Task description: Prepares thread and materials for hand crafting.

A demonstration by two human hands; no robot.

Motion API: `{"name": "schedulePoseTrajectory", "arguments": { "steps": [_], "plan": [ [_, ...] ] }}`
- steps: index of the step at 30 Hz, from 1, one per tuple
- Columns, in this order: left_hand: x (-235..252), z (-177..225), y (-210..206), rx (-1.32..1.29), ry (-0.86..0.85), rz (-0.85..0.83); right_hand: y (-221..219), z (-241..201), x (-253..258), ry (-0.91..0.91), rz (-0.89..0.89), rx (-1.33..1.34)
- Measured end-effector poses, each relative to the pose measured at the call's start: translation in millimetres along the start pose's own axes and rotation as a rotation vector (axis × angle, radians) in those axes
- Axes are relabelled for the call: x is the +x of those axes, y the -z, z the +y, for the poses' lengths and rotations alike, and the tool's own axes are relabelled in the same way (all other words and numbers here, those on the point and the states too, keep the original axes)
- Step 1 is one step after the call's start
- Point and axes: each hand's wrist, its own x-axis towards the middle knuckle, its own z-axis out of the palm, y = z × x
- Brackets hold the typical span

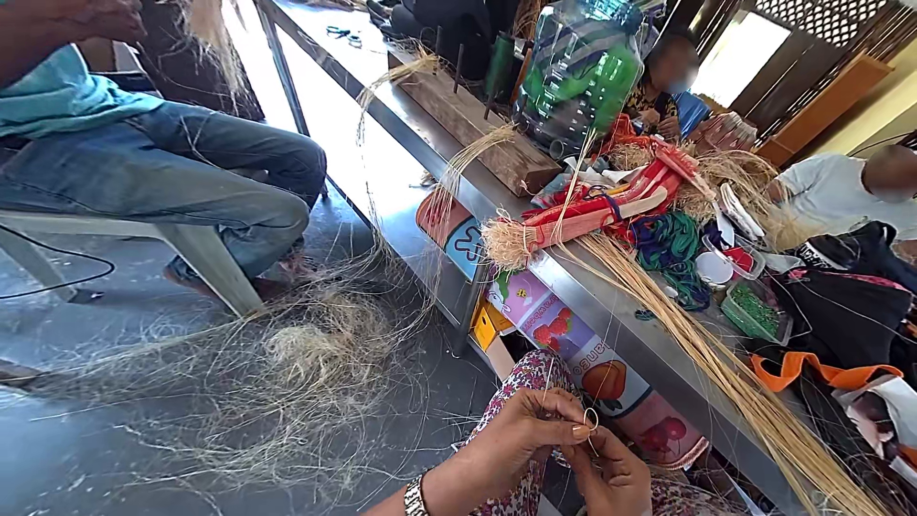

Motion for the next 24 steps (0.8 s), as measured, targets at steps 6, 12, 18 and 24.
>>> {"name": "schedulePoseTrajectory", "arguments": {
  "steps": [6, 12, 18, 24],
  "plan": [
    [3.2, 1.2, 2.1, -0.091, 0.088, -0.034, 2.4, -13.6, -3.9, -0.117, -0.125, 0.090],
    [4.4, 2.1, 12.5, -0.191, 0.186, -0.082, 8.3, -10.3, -4.3, -0.011, -0.085, -0.153],
    [1.6, 6.4, 27.0, -0.102, 0.232, -0.170, 28.9, -2.7, 7.9, 0.287, 0.135, -0.385],
    [-1.5, 16.3, 26.5, 0.092, 0.136, -0.166, 41.2, -14.3, 3.8, 0.351, 0.094, -0.536]
  ]
}}
